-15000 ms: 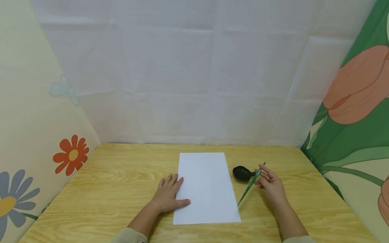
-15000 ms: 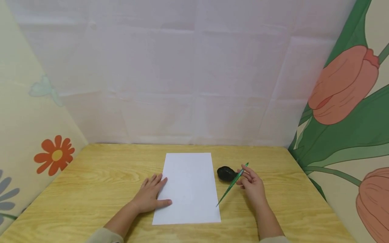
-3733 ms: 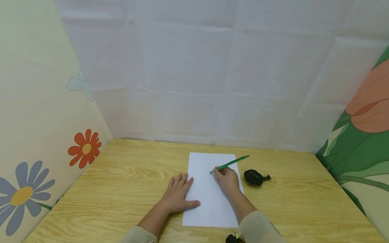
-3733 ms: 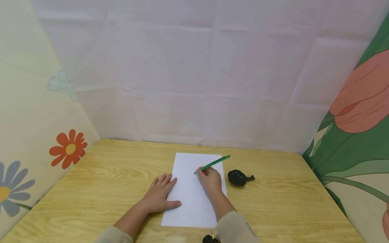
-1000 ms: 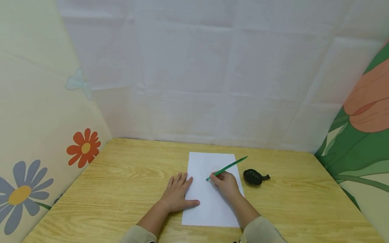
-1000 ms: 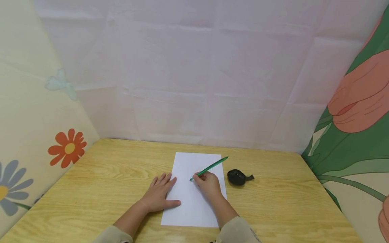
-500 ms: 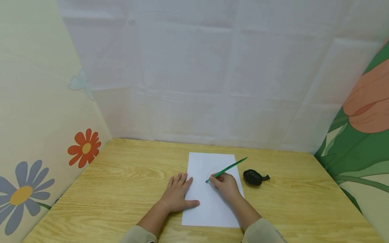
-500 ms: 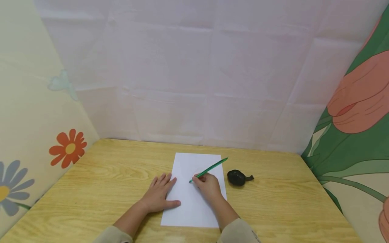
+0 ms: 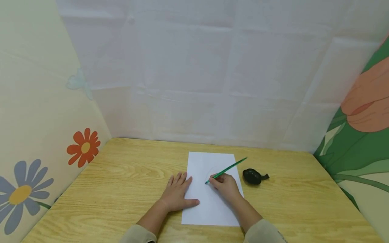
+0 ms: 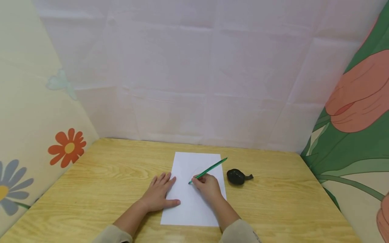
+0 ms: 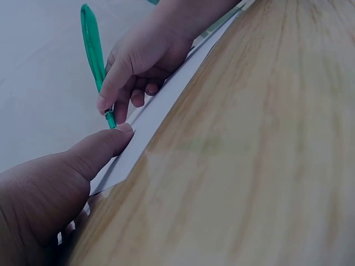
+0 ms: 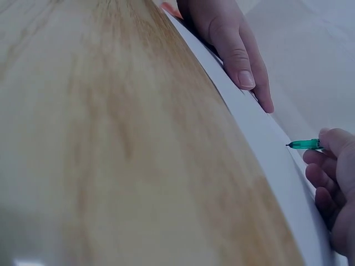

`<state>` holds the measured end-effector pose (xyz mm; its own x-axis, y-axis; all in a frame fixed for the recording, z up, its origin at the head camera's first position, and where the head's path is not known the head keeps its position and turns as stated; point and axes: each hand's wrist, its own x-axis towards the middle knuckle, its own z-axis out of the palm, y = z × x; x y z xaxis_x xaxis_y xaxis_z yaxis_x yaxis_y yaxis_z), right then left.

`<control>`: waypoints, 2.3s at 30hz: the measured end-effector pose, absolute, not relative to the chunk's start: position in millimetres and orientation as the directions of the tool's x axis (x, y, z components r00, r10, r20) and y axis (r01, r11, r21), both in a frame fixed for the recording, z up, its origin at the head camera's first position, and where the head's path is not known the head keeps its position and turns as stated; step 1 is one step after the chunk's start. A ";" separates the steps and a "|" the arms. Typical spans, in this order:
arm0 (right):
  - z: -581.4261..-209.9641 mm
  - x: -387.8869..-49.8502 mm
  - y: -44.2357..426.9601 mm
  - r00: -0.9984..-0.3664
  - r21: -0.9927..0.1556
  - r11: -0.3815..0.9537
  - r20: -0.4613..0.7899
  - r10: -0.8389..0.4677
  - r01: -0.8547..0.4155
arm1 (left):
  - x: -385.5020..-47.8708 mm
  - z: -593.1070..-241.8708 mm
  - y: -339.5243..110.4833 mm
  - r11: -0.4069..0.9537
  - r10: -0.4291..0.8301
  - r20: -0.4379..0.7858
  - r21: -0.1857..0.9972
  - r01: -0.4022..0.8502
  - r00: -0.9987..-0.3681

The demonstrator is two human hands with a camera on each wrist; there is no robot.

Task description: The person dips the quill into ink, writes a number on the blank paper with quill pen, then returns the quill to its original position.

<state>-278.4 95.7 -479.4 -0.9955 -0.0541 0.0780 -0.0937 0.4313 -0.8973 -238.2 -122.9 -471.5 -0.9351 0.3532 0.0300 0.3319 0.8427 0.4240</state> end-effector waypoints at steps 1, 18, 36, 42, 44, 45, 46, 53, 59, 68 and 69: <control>-479.3 -278.1 95.9 -0.995 -0.898 0.429 0.078 -0.055 -0.094 | -238.2 -471.6 -123.0 0.842 0.354 0.031 0.424 0.333 -0.935; -481.4 -275.3 98.5 -0.995 -0.901 0.425 0.060 -0.078 -0.088 | -244.3 -480.4 -123.3 0.839 0.361 0.049 0.420 0.347 -0.931; -479.2 -270.8 101.0 -0.992 -0.890 0.443 0.066 -0.111 -0.109 | -242.7 -476.9 -123.7 0.835 0.370 0.040 0.425 0.351 -0.928; -477.6 -268.4 102.3 -0.991 -0.880 0.462 0.060 -0.120 -0.109 | -239.9 -472.7 -122.0 0.842 0.356 0.027 0.424 0.333 -0.934; -477.1 -267.6 103.0 -0.991 -0.881 0.463 0.049 -0.125 -0.102 | -239.3 -472.1 -121.6 0.843 0.354 0.028 0.425 0.331 -0.935; -476.9 -267.2 103.4 -0.991 -0.883 0.460 0.043 -0.128 -0.098 | -238.9 -471.8 -121.4 0.843 0.354 0.027 0.424 0.331 -0.935; -476.7 -266.7 103.8 -0.991 -0.885 0.455 0.037 -0.132 -0.094 | -238.8 -471.6 -121.4 0.844 0.353 0.024 0.424 0.330 -0.935; -474.8 -262.4 106.5 -0.987 -0.897 0.431 0.025 -0.160 -0.093 | -238.0 -470.5 -121.2 0.846 0.354 0.021 0.419 0.330 -0.935; -475.4 -260.7 107.8 -0.986 -0.895 0.437 0.025 -0.164 -0.096 | -237.3 -471.4 -121.5 0.843 0.353 0.020 0.426 0.328 -0.935; -475.2 -259.7 110.8 -0.982 -0.885 0.453 0.023 -0.188 -0.107 | -237.9 -472.2 -122.2 0.845 0.352 0.017 0.425 0.325 -0.936; -475.2 -259.7 111.0 -0.981 -0.885 0.452 0.022 -0.191 -0.108 | -238.1 -472.5 -122.3 0.844 0.352 0.018 0.426 0.326 -0.936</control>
